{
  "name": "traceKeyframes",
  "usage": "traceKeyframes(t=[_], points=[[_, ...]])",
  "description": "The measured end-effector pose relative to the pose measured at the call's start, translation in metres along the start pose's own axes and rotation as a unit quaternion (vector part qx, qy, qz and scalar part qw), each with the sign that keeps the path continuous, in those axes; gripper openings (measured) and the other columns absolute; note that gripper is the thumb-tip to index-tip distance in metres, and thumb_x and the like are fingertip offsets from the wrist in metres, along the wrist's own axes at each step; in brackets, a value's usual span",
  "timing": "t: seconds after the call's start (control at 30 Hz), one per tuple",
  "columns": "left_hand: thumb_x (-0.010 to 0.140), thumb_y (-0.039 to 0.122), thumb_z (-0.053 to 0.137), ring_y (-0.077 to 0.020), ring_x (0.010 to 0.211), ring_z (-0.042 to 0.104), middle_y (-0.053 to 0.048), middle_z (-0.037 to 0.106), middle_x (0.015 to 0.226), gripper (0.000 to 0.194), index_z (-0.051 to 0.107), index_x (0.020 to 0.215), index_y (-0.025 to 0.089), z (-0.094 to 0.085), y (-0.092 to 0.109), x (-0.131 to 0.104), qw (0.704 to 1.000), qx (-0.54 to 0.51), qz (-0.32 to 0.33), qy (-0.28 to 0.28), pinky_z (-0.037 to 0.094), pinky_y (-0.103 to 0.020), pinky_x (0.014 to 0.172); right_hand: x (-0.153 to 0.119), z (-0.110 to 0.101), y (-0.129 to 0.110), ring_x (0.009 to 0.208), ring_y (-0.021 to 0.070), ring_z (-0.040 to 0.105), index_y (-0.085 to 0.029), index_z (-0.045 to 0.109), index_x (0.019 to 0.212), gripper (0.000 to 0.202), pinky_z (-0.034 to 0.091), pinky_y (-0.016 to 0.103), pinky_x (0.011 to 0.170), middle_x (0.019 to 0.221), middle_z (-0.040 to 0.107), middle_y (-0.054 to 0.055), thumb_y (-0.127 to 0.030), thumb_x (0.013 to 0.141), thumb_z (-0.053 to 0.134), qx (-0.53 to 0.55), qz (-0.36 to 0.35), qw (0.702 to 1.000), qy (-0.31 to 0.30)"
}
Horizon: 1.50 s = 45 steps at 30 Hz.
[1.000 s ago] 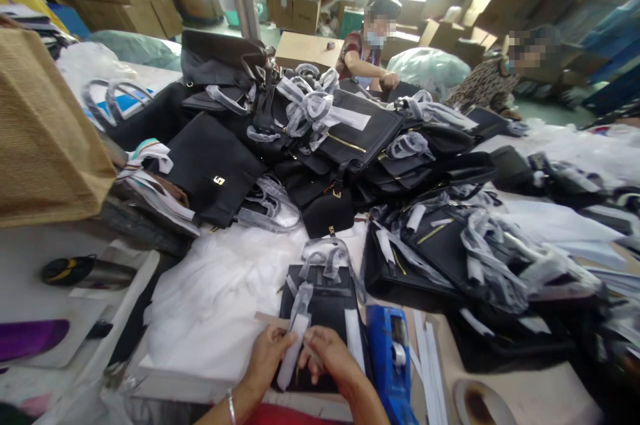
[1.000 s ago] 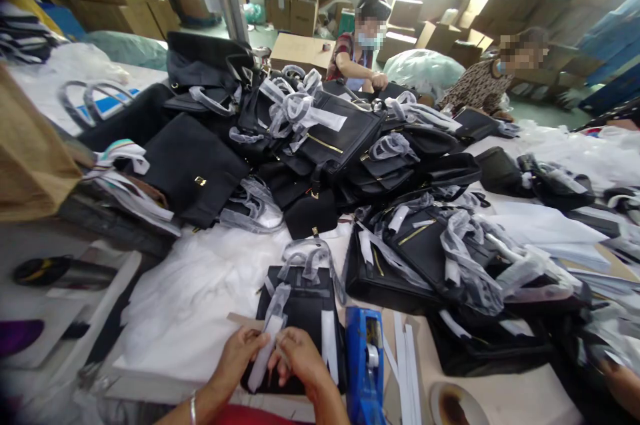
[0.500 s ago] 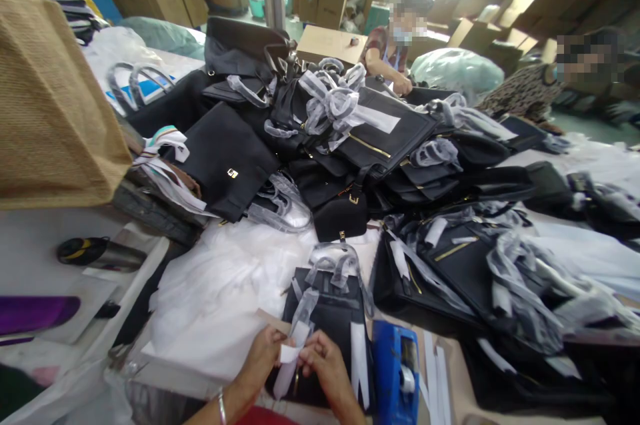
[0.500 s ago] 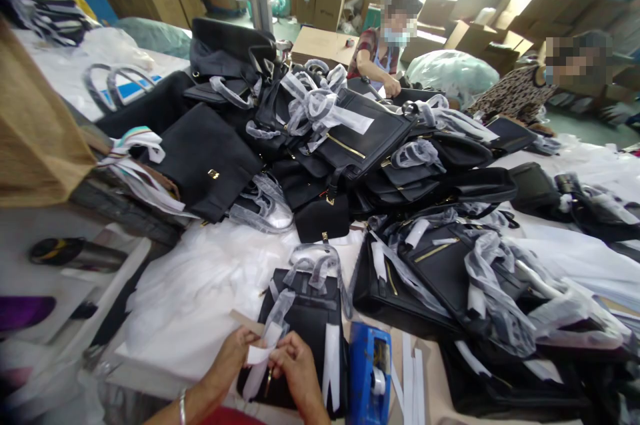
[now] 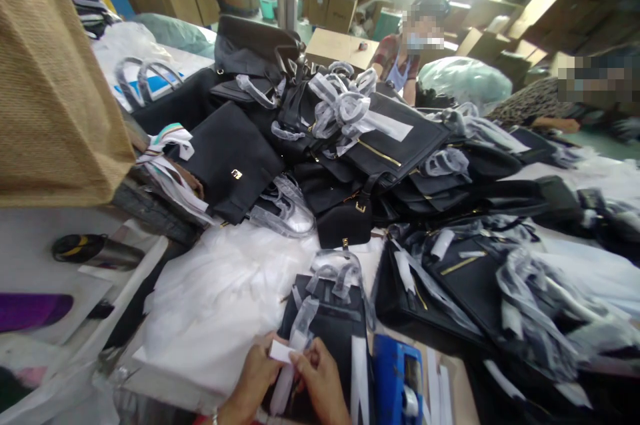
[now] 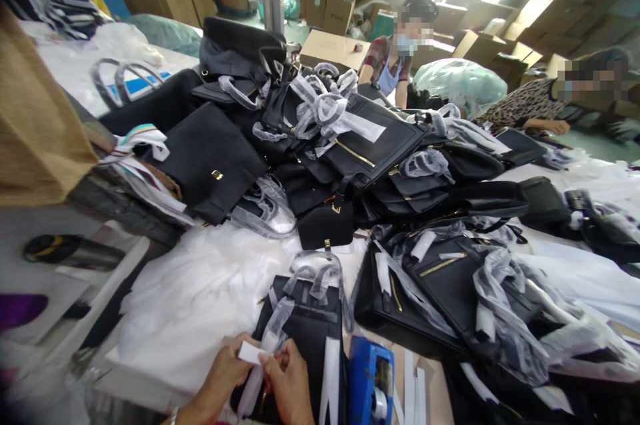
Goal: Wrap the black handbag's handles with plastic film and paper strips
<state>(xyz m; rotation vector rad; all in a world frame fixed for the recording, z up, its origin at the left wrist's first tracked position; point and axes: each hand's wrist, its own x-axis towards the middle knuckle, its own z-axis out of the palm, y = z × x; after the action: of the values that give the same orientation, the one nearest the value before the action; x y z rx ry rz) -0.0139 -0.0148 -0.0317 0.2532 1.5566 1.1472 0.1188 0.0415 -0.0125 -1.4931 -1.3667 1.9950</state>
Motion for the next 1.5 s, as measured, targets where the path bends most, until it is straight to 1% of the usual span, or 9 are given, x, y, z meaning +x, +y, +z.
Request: traceKeyframes(t=[0.13,0.33,0.57,0.77,1.0,1.07,1.17,1.27,1.5], points=[[0.051,0.035,0.077,-0.0077,0.038,0.033,0.006,0.044,0.046,0.032,0.051,0.060,0.018,0.004,0.003,0.001,1.000,-0.023,-0.014,0.016,0.022,-0.019,0.037,0.000,-0.001,-0.010,0.046,0.0110,0.050,-0.020,0.045,0.071,0.034,0.038,0.022,0.044,0.056,0.052,-0.005,-0.047,0.077,0.065,-0.038,0.022,0.999,0.014],[0.055,0.038,0.073,-0.0076,0.035,0.030,0.008,0.041,0.041,0.029,0.053,0.064,0.018,0.007,0.010,-0.005,0.998,0.001,-0.040,0.045,0.020,-0.020,0.036,-0.003,0.000,-0.030,0.052,0.0154,0.057,-0.020,0.052,0.071,0.027,0.041,0.024,0.049,0.059,0.059,0.000,-0.043,0.078,0.064,-0.175,0.019,0.983,0.049],[0.062,0.048,0.071,-0.0087,0.031,0.031,0.007,0.042,0.037,0.034,0.052,0.066,0.019,0.002,0.013,-0.011,0.999,0.036,-0.032,0.019,0.019,-0.020,0.034,0.000,0.002,-0.023,0.052,0.0181,0.060,-0.022,0.050,0.070,0.031,0.039,0.026,0.050,0.059,0.062,0.002,-0.049,0.081,0.060,-0.221,0.001,0.973,0.064],[0.079,0.067,0.050,-0.0124,0.029,0.034,0.004,0.045,0.035,0.050,0.056,0.082,0.018,-0.003,0.003,-0.020,0.995,0.082,-0.008,-0.051,0.025,-0.022,0.034,0.000,0.004,-0.020,0.056,0.0195,0.061,-0.022,0.051,0.072,0.030,0.041,0.026,0.051,0.062,0.063,0.003,-0.050,0.083,0.058,-0.241,0.004,0.968,0.072],[0.093,0.058,0.038,-0.0160,0.037,0.050,0.001,0.057,0.042,0.055,0.056,0.117,0.012,-0.013,0.008,-0.033,0.980,0.127,0.028,-0.151,0.041,-0.024,0.048,-0.002,0.001,-0.023,0.059,0.0192,0.060,-0.022,0.053,0.074,0.023,0.038,0.026,0.052,0.066,0.063,0.004,-0.043,0.082,0.057,-0.232,0.020,0.970,0.066],[0.091,0.063,0.039,-0.0150,0.033,0.047,0.001,0.055,0.040,0.059,0.059,0.112,0.011,-0.014,0.010,-0.028,0.980,0.133,0.017,-0.150,0.036,-0.023,0.042,-0.002,0.000,-0.025,0.059,0.0187,0.059,-0.022,0.053,0.072,0.022,0.038,0.025,0.051,0.065,0.061,0.003,-0.042,0.081,0.058,-0.232,0.026,0.970,0.071],[0.079,0.074,0.049,-0.0119,0.028,0.038,0.003,0.048,0.037,0.063,0.064,0.087,0.014,-0.012,0.010,-0.017,0.987,0.109,-0.008,-0.120,0.022,-0.021,0.035,-0.002,0.001,-0.024,0.058,0.0183,0.058,-0.022,0.050,0.071,0.022,0.039,0.024,0.047,0.065,0.059,0.002,-0.041,0.078,0.059,-0.217,0.044,0.972,0.078],[0.067,0.072,0.065,-0.0085,0.030,0.034,0.004,0.049,0.042,0.056,0.056,0.069,0.017,-0.005,0.004,-0.007,0.996,0.056,-0.012,-0.075,0.018,-0.020,0.035,-0.002,0.003,-0.020,0.058,0.0181,0.059,-0.021,0.050,0.073,0.020,0.041,0.024,0.042,0.067,0.057,0.002,-0.040,0.078,0.057,-0.171,0.060,0.981,0.075],[0.068,0.062,0.072,-0.0060,0.035,0.033,0.004,0.052,0.052,0.048,0.054,0.077,0.017,0.003,-0.007,0.000,0.998,-0.015,-0.011,-0.065,0.019,-0.017,0.036,-0.003,0.001,-0.011,0.047,0.0147,0.056,-0.021,0.047,0.075,0.019,0.044,0.024,0.037,0.064,0.053,-0.003,-0.036,0.076,0.058,-0.066,0.068,0.994,0.058]])
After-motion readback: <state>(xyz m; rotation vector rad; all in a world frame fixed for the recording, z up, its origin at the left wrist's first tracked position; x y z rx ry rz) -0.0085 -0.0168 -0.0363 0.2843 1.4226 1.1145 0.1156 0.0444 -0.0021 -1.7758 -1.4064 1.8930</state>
